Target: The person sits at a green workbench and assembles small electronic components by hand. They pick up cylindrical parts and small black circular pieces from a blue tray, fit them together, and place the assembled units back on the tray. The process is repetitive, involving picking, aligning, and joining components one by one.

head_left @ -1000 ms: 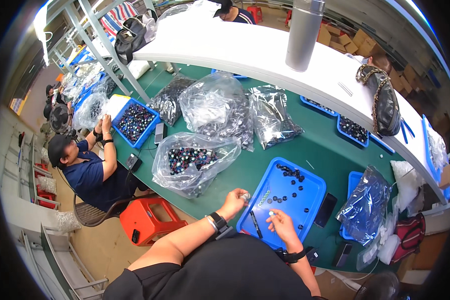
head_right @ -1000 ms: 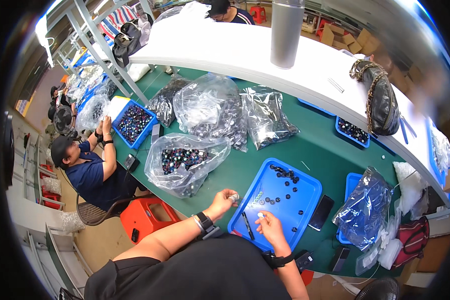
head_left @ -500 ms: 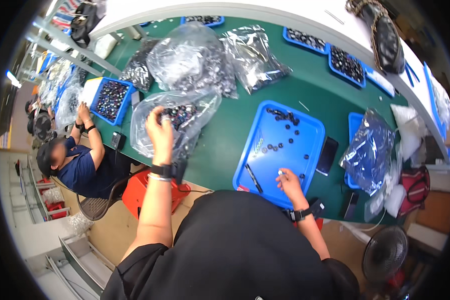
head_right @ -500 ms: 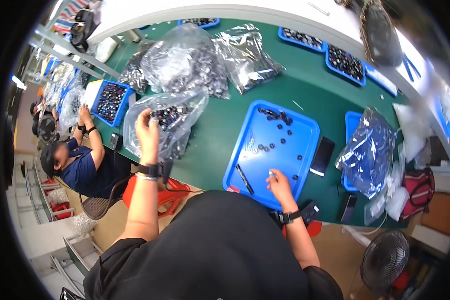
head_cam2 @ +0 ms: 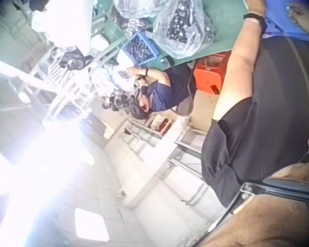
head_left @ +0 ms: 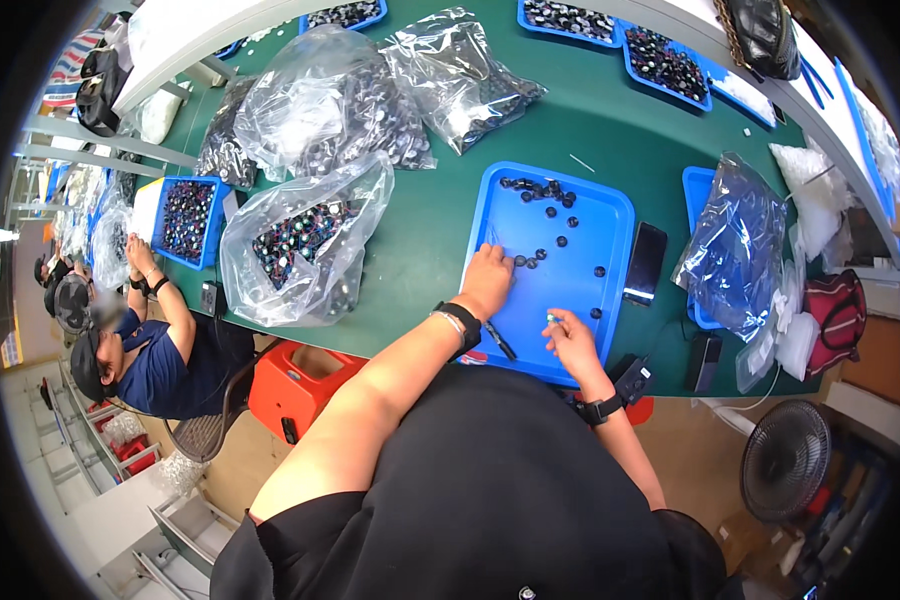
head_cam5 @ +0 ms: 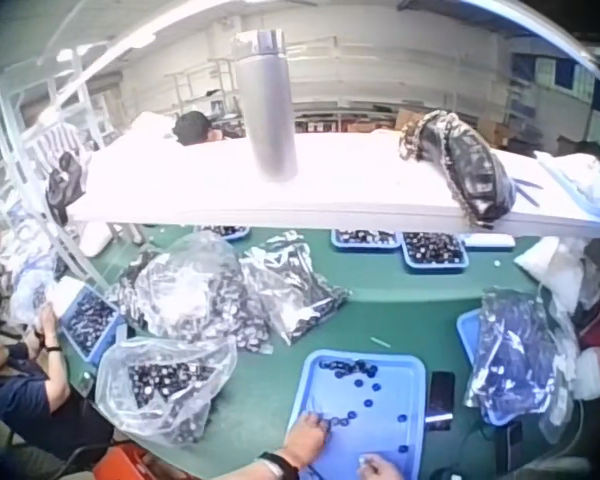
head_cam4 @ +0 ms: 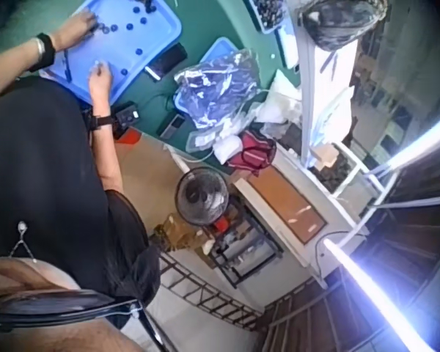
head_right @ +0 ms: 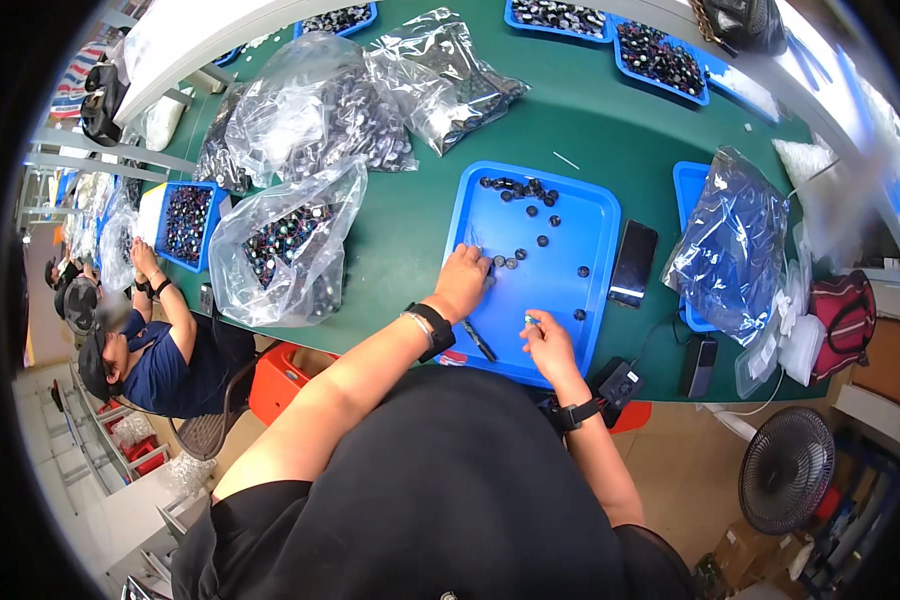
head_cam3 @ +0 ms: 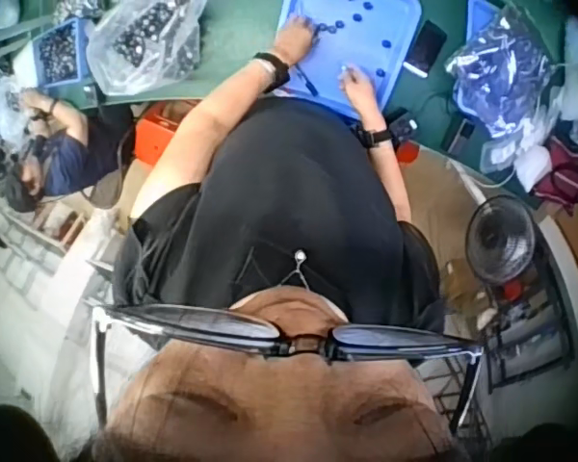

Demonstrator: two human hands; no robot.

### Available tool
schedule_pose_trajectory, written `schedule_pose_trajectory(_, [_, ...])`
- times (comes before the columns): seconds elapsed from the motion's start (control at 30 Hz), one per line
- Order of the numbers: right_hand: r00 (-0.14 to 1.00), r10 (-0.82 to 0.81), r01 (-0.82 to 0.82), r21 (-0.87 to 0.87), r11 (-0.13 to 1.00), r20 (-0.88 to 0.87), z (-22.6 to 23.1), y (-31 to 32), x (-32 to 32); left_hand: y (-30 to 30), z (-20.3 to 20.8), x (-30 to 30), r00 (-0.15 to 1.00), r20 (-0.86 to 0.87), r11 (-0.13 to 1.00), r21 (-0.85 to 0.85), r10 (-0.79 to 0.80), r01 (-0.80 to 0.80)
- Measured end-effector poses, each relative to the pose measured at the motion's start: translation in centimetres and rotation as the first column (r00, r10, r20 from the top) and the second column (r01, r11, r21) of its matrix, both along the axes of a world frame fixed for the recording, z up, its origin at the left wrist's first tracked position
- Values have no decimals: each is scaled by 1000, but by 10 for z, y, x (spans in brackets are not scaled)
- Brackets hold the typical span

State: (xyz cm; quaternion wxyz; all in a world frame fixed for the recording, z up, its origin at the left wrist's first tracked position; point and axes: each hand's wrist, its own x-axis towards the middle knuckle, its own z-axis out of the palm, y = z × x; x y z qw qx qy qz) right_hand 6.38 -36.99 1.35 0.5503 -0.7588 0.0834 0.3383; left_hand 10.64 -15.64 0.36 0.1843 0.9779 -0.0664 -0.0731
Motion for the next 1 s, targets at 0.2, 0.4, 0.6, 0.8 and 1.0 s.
schedule_pose_trajectory(0.2, [991,-113,124,193,973,-67,23,1,7,4,-12,-6,995,-41,922,-374,93,-102])
schedule_pose_trajectory(0.4, [994,-111,97,399,912,11,65,12,32,20,63,-10,631,-725,-66,-640,-276,-765])
schedule_pose_trajectory(0.6, [993,-15,-24,332,943,115,79,28,41,23,82,-25,628,-714,-138,-620,-308,-772])
schedule_pose_trajectory(0.8, [992,-98,57,415,908,78,73,35,36,17,82,-31,703,-658,-242,-661,-269,-711])
schedule_pose_trajectory(1.0, [991,-101,57,402,914,89,74,39,31,15,89,-35,694,-689,-233,-654,-208,-720])
